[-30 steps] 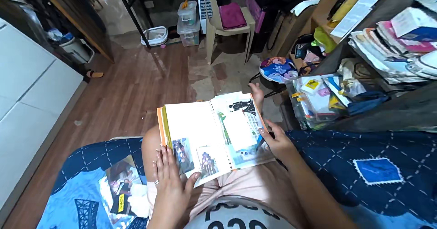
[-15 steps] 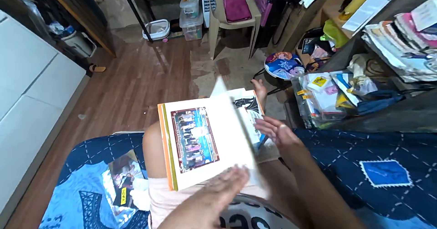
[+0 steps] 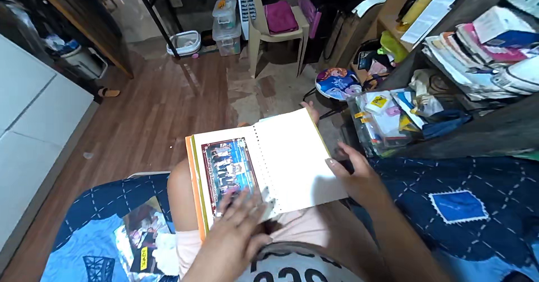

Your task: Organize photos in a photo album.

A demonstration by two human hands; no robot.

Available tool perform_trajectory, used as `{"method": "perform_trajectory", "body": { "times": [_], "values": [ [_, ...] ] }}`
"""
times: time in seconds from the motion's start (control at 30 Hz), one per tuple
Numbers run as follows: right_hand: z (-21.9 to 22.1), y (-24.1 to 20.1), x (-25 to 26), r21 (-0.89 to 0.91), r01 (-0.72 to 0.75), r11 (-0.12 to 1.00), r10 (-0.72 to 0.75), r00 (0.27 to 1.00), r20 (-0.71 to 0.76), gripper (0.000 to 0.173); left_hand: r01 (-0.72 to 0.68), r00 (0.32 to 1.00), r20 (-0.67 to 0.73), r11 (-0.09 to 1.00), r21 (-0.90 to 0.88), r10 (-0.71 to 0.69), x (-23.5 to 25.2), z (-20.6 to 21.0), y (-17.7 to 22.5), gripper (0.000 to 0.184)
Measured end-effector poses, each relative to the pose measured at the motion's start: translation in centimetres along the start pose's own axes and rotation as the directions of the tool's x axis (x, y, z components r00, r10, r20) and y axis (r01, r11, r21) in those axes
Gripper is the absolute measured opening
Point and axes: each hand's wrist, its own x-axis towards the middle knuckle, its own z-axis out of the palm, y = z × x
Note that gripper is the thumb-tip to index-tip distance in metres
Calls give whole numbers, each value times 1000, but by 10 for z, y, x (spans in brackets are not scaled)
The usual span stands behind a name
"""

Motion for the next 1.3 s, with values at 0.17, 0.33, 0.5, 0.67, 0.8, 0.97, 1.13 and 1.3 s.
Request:
{"method": "perform_trajectory", "body": {
  "times": [0.17, 0.33, 0.5, 0.67, 0.8, 0.97, 1.13, 1.3],
  "values": [
    [52, -3, -29, -133, 451, 883, -445, 893, 72, 67, 369, 901, -241, 929, -15, -362, -57, -27, -37, 52],
    [88, -10, -42, -110, 464, 879, -425, 867, 261, 112, 679, 578, -473, 713, -173, -665, -121, -42, -80, 55],
    [110, 12, -43, -293, 564, 772, -531, 826, 191, 114, 643, 75, -495, 421, -639, -865, -177, -67, -109, 49],
    [103, 11, -42, -250, 550, 797, -493, 832, 255, 114, 749, -78, -395, 208, -629, -915, -202, -48, -115, 41],
    [103, 16, -40, -239, 566, 789, -510, 820, 259, 112, 949, -2, -220, 68, -308, -976, -204, -36, -113, 64],
    [103, 11, -38, -222, 561, 797, -498, 820, 283, 106, 983, -107, -34, -100, -152, -994, -188, -31, -107, 87],
    [107, 14, -38, -248, 576, 779, -515, 813, 272, 99, 962, -110, 2, -107, -250, -994, -184, -33, -108, 76],
    [96, 6, -39, -234, 579, 781, -494, 802, 335, 98, 952, -105, 7, -103, -289, -994, -189, -34, -112, 57]
  ]
}}
